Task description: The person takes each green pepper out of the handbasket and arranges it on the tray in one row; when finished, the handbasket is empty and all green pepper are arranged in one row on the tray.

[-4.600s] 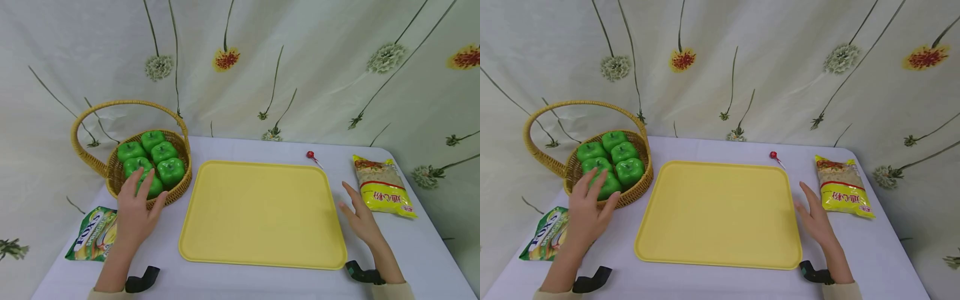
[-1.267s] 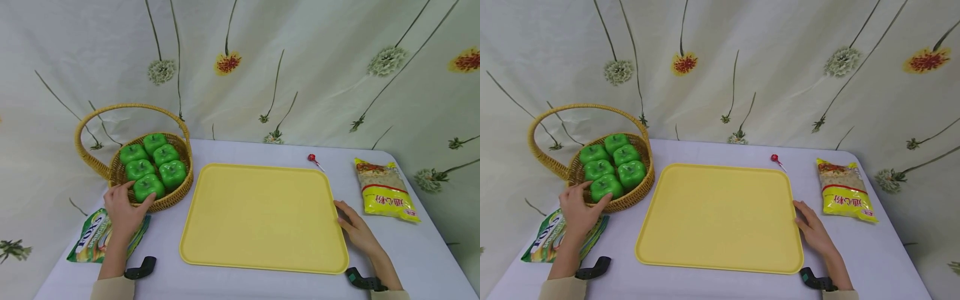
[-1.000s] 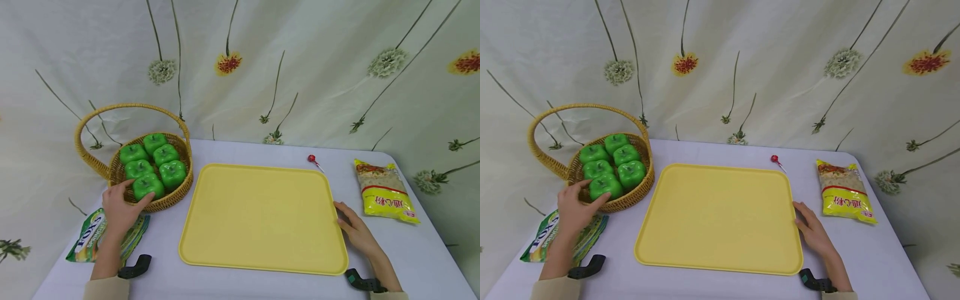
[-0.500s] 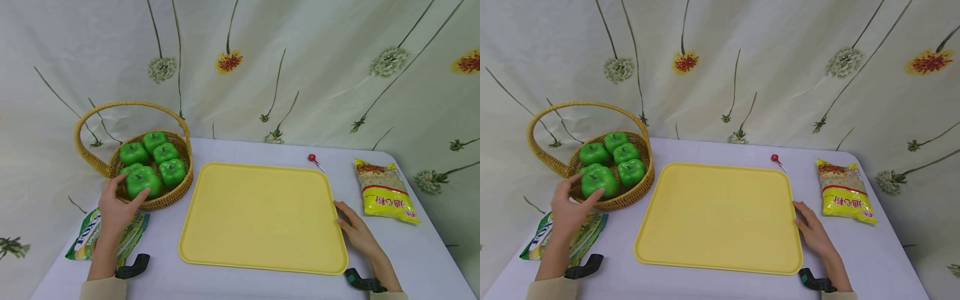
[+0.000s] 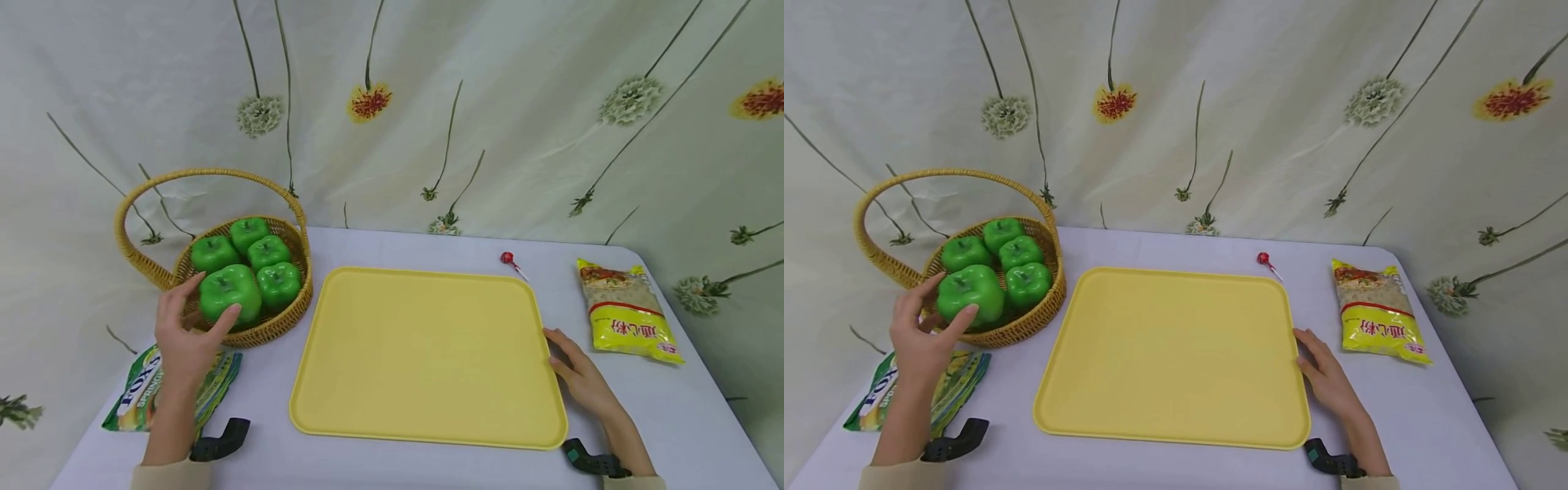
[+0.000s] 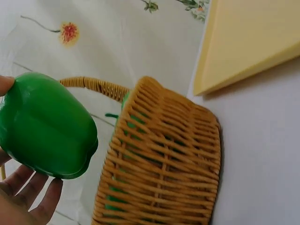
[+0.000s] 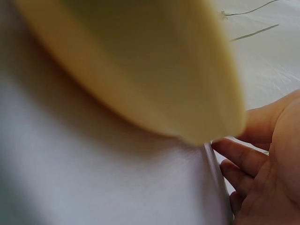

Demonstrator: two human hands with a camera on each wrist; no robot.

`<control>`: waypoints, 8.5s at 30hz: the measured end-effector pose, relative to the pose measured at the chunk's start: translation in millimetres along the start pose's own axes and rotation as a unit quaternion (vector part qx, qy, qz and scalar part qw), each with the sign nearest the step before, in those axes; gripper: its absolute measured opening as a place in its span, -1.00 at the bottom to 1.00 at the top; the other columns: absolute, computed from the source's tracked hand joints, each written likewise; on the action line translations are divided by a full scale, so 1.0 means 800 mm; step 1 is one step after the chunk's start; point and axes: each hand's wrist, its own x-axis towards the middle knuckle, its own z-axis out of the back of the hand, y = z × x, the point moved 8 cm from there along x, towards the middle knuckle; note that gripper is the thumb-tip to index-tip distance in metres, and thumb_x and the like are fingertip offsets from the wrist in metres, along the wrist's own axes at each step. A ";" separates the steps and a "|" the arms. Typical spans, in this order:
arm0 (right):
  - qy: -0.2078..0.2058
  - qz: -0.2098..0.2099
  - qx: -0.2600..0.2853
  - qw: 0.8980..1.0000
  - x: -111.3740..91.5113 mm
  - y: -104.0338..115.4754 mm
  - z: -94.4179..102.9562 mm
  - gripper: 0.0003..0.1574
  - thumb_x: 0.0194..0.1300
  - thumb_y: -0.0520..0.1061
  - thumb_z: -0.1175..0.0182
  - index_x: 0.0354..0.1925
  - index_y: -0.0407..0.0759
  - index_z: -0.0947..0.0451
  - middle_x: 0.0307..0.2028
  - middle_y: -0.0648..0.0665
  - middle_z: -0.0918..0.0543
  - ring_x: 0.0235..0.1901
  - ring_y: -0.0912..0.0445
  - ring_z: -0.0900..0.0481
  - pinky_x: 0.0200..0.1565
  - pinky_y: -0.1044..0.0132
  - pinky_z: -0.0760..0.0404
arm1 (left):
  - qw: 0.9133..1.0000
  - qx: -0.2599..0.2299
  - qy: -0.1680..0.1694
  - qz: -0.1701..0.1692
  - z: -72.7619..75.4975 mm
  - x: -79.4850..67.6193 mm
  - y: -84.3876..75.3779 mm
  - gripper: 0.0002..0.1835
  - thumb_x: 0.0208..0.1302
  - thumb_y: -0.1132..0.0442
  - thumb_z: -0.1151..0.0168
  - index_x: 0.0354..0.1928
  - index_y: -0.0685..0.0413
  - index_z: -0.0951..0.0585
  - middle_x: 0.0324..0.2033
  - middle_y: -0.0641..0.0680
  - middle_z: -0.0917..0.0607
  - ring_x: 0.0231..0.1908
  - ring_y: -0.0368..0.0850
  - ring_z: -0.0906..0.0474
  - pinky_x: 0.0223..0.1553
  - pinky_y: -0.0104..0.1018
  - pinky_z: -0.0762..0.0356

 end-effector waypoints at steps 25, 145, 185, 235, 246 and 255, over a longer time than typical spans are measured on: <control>0.001 -0.001 0.003 1.000 0.001 0.000 0.000 -0.31 0.51 -0.17 0.03 0.48 -0.28 -0.06 0.49 -0.44 0.05 0.48 -0.38 0.25 0.37 -0.39 0.17 | 0.971 -0.099 0.204 -0.078 -0.218 -0.072 -0.108 -0.30 -0.06 0.30 -0.54 0.20 0.16 -0.50 0.05 0.21 -0.49 0.01 -0.07 -0.46 -0.08 -0.22 -0.64; 0.001 0.000 -0.001 1.000 -0.006 0.001 -0.004 -0.27 0.49 -0.26 0.05 0.47 -0.45 0.05 0.43 -0.55 -0.02 0.42 -0.46 0.08 0.33 -0.41 0.00 | 0.967 0.088 0.223 0.083 0.007 0.056 0.067 -0.20 0.35 0.12 -0.24 0.53 -0.01 -0.09 0.48 0.15 -0.16 0.41 0.04 -0.12 0.36 -0.27 -0.17; -0.008 0.001 -0.020 1.000 -0.006 0.001 -0.002 -0.29 0.48 -0.26 0.05 0.45 -0.47 0.02 0.42 -0.56 -0.05 0.41 -0.48 0.06 0.32 -0.41 -0.02 | 0.914 0.268 0.305 -0.024 -0.026 0.045 0.085 -0.14 0.02 0.21 -0.42 0.38 0.25 -0.28 0.25 0.51 -0.34 0.23 0.53 -0.11 -0.01 0.37 -0.09; -0.005 0.003 -0.008 1.000 -0.006 0.001 -0.002 -0.27 0.48 -0.27 0.05 0.47 -0.45 0.07 0.43 -0.56 -0.02 0.42 -0.47 0.09 0.33 -0.41 0.01 | 0.964 0.173 0.168 0.111 0.029 0.048 0.040 -0.13 0.16 0.02 -0.43 0.41 0.24 -0.25 0.11 0.12 -0.44 -0.10 -0.47 -0.28 -0.24 -0.79 -0.31; -0.001 0.000 -0.002 1.000 -0.006 0.000 -0.003 -0.26 0.48 -0.27 0.04 0.47 -0.45 0.06 0.43 -0.56 -0.01 0.42 -0.47 0.11 0.33 -0.42 0.01 | 0.980 0.113 0.145 0.081 0.011 0.033 -0.011 -0.24 0.14 0.14 -0.45 0.33 0.20 -0.35 -0.09 -0.37 -0.42 -0.13 -0.55 -0.37 -0.25 -0.80 -0.41; -0.002 0.001 -0.002 1.000 -0.006 0.001 -0.003 -0.26 0.47 -0.28 0.05 0.47 -0.46 0.07 0.43 -0.56 -0.01 0.42 -0.47 0.10 0.33 -0.42 0.01 | 0.979 0.053 0.184 0.070 -0.034 0.011 -0.038 -0.29 0.14 0.24 -0.45 0.30 0.21 -0.34 -0.06 -0.28 -0.44 -0.06 -0.52 -0.40 -0.23 -0.74 -0.49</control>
